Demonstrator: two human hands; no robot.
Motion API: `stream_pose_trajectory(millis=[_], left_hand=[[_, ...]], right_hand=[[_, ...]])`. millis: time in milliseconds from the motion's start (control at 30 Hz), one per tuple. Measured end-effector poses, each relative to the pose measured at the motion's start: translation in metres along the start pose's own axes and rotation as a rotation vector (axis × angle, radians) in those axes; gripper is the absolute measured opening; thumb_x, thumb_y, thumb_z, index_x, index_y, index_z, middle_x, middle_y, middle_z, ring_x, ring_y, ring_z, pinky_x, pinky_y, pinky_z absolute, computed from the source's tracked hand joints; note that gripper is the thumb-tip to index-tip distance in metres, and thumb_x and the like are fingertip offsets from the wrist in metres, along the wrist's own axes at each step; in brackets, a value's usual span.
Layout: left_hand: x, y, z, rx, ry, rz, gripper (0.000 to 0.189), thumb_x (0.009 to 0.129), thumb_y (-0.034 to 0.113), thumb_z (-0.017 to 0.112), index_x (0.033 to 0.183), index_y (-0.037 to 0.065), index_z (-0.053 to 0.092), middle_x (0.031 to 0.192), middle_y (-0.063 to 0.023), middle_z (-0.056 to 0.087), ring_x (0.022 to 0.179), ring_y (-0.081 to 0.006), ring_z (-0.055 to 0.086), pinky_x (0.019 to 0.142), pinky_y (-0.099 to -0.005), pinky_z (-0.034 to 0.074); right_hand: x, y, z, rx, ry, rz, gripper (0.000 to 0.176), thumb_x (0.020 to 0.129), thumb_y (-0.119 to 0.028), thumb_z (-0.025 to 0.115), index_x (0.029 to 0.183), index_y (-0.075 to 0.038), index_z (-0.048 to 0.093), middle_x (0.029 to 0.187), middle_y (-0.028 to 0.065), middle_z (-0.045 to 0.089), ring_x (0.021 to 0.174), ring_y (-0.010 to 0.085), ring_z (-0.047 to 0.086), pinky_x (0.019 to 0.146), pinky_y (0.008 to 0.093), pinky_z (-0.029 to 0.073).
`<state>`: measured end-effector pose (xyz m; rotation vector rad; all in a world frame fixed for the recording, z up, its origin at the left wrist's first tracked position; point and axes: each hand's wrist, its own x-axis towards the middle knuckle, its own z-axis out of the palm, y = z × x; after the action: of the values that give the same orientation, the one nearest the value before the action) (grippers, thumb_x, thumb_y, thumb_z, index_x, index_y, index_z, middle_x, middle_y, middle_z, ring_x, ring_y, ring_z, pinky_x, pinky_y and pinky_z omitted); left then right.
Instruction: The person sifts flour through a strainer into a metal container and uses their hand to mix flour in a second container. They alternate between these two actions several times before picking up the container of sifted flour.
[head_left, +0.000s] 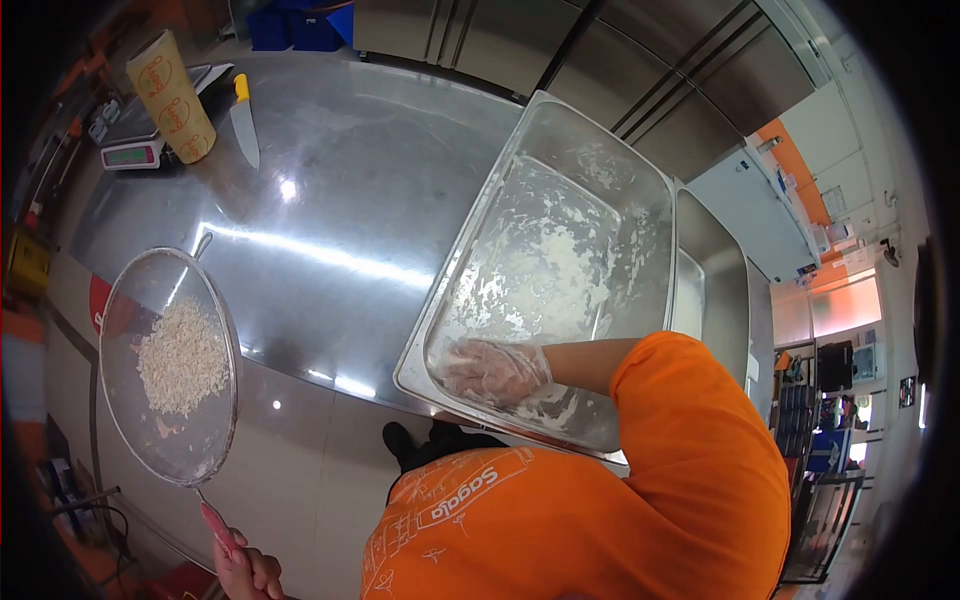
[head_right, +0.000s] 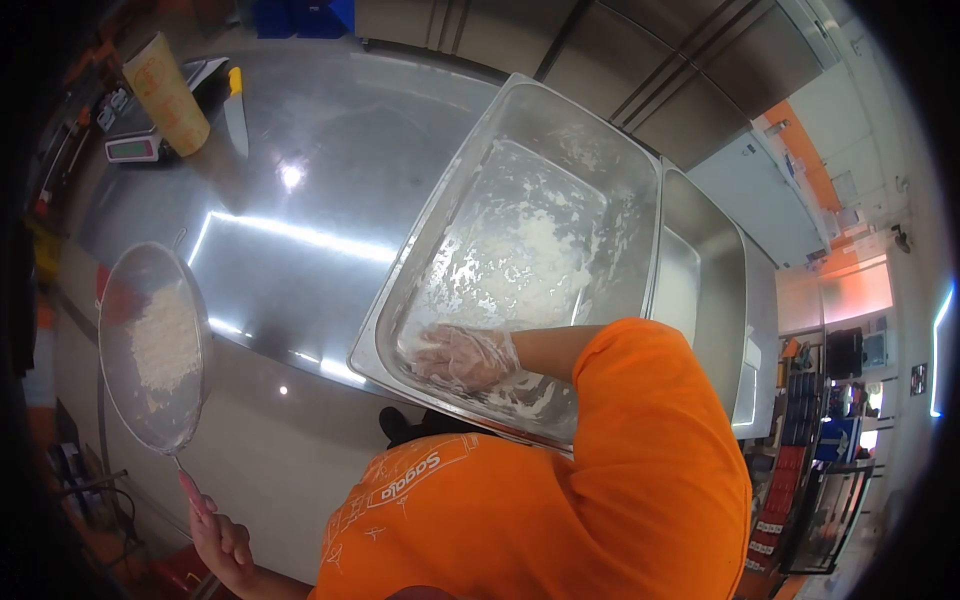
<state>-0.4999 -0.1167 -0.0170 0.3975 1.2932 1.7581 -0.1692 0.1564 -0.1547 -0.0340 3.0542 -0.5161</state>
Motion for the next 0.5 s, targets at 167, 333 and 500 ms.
stream_pose_trajectory(millis=[167,333,500], left_hand=[[0.001,-0.002,0.002,-0.007,0.091,-0.008,0.023,0.088,0.014,0.041,0.104,-0.001,0.037,0.05,0.0048,0.03,0.032,-0.0011,0.02,0.026,-0.0147,0.018],[-0.002,-0.007,-0.009,0.021,0.07,-0.018,0.021,0.088,0.015,0.041,0.102,0.0,0.038,0.047,0.0054,0.028,0.031,-0.0017,0.018,0.026,-0.0155,0.016],[-0.005,-0.006,0.004,0.038,0.054,-0.015,0.022,0.087,0.016,0.042,0.102,0.0,0.037,0.044,0.0064,0.025,0.03,-0.0019,0.018,0.027,-0.0156,0.015]], right_hand=[[-0.021,0.024,0.035,0.225,-0.004,-0.21,0.04,0.083,-0.014,0.042,0.121,-0.004,0.037,0.129,0.0154,0.033,0.121,0.0284,0.029,0.102,0.0408,0.02],[-0.022,0.004,0.0,0.125,-0.063,-0.167,0.035,0.082,-0.012,0.043,0.115,-0.002,0.041,0.124,0.0147,0.039,0.118,0.0288,0.035,0.102,0.0396,0.021],[-0.03,-0.01,0.01,1.353,-0.119,0.497,0.029,0.071,-0.013,0.047,0.099,-0.003,0.05,0.103,0.0124,0.052,0.094,0.0242,0.049,0.085,0.0297,0.037]])
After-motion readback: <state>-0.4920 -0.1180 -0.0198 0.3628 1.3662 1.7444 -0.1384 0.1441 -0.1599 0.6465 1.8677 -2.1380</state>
